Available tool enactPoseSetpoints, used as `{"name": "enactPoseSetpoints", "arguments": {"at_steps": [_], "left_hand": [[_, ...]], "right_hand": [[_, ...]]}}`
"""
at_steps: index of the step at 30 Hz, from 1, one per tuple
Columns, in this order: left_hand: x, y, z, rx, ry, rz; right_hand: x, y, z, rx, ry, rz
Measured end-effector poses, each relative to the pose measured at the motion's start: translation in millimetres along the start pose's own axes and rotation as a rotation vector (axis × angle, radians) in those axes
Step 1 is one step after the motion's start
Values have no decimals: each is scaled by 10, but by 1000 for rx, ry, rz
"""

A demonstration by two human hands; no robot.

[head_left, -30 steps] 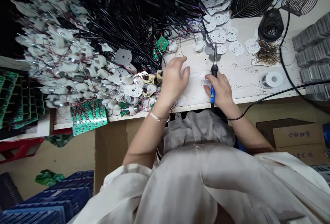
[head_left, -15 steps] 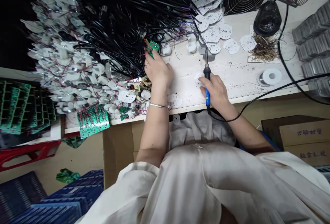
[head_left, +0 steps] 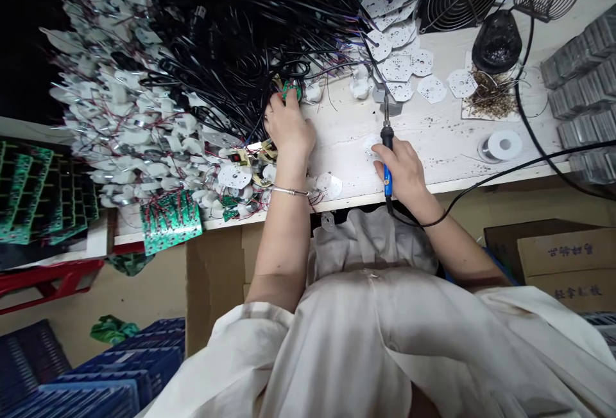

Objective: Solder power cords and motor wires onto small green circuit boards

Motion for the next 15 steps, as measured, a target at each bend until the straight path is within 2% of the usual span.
{"name": "enactPoseSetpoints", "arguments": {"at_steps": [4,8,13,15], "left_hand": [[-80,-34,-37,47,23,15],[-66,-44,-161,82,46,40],[-113,-62,-280,-104,-7,-49],[-150,-93,-314,-118,1,-51]], "right_hand": [[11,4,-8,13,6,-19],[27,0,-3,13,-11,-6],[-20,0,5,3,42,-4],[-33,-5,11,-21,50,5]]}}
Point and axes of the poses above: each hand's wrist, its own y-axis away from the middle knuckle, its own z-axis out of the palm, x = y × z, the point moved 8 cm from there along -y, towards the middle knuckle, and after that the axes turned 13 degrees about z, right-handed, at the moved point
